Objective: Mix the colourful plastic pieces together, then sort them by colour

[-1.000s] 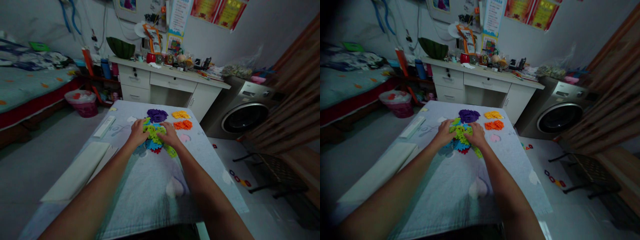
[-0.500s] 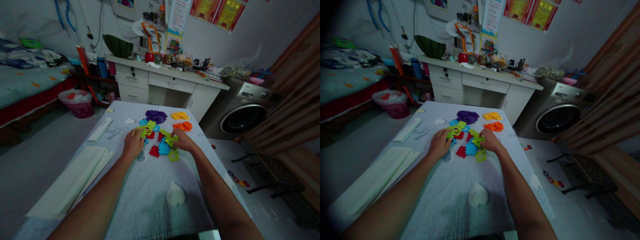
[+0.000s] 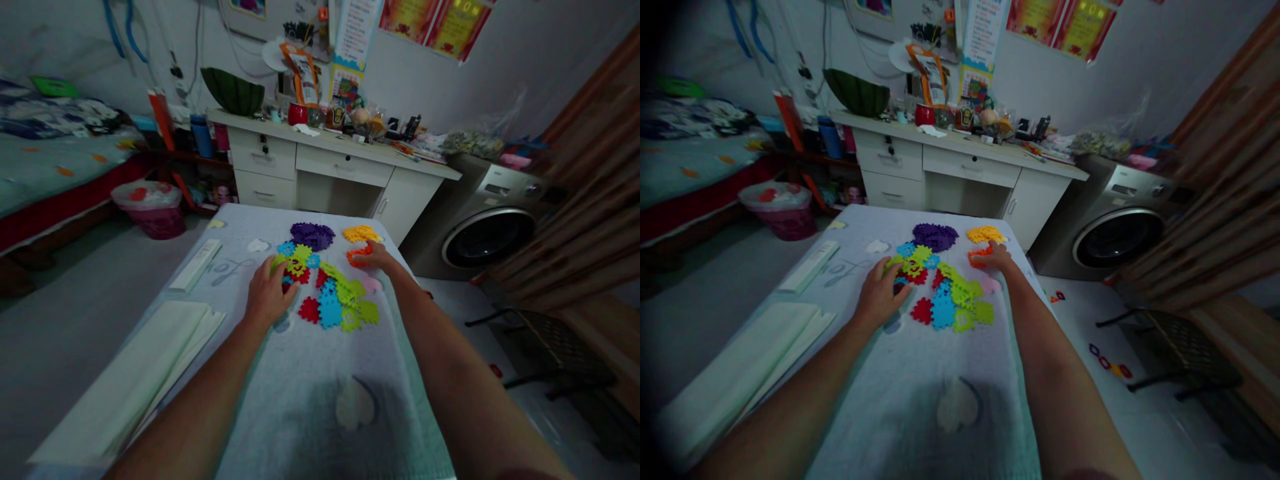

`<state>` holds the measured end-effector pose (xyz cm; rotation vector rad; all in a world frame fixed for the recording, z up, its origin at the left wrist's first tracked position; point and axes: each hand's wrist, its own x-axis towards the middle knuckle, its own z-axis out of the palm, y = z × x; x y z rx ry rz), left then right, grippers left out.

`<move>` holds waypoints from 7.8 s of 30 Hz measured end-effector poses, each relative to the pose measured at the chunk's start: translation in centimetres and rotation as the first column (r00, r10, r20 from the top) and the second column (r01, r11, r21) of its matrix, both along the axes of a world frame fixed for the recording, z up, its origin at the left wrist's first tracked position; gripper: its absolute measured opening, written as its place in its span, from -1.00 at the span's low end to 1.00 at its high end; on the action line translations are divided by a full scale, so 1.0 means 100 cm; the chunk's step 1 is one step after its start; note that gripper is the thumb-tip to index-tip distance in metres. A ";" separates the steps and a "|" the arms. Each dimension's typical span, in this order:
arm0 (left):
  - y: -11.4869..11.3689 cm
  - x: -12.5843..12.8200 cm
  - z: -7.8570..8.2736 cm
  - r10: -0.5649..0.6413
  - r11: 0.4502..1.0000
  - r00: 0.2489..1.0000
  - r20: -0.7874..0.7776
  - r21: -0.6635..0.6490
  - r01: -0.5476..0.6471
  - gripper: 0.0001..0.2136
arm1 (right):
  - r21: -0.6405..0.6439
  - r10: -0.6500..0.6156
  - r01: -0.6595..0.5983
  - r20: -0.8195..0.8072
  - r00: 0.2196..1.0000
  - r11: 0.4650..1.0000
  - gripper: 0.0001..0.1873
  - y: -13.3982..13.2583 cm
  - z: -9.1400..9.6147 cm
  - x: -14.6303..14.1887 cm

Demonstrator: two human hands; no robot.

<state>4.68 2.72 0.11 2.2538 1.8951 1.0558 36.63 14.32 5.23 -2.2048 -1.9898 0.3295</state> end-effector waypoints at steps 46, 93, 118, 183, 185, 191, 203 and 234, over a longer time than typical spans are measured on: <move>0.007 -0.002 -0.002 0.001 0.999 0.994 0.112 -0.051 0.005 -0.54 | -0.032 -0.079 0.079 0.017 0.997 0.996 -0.16 -0.018 -0.009 -0.035; 0.010 -0.008 0.010 0.097 0.988 0.994 0.039 -0.123 -0.092 -0.72 | 0.004 0.372 -0.372 -0.017 0.928 0.928 -0.23 0.088 0.007 -0.153; 0.019 -0.020 -0.002 0.000 1.000 0.763 0.647 -0.005 0.004 -0.57 | 0.412 0.705 -0.575 -0.344 0.620 0.707 -0.75 -0.058 0.046 -0.156; 0.020 -0.019 0.000 0.045 0.999 0.914 0.404 0.009 -0.053 -0.56 | 0.267 0.090 -0.034 -0.202 0.975 0.963 -0.51 0.051 0.036 -0.060; 0.021 -0.018 -0.002 0.052 0.998 0.926 0.373 0.003 -0.058 -0.58 | 0.238 -0.142 0.177 -0.159 0.977 0.955 -0.19 0.070 0.022 -0.037; 0.021 -0.018 -0.002 0.058 0.998 0.945 0.321 -0.008 -0.058 -0.66 | 0.034 -0.243 0.245 -0.046 0.969 0.969 0.30 0.102 -0.021 -0.013; 0.020 -0.017 0.000 0.074 0.997 0.951 0.299 -0.036 -0.066 -0.66 | 0.097 -0.072 0.059 0.133 0.989 0.994 -0.27 0.084 -0.013 -0.016; 0.019 -0.020 0.001 0.007 1.000 0.941 0.339 -0.007 -0.005 -0.65 | 0.173 0.092 -0.092 0.007 0.996 0.981 -0.19 0.042 0.008 -0.054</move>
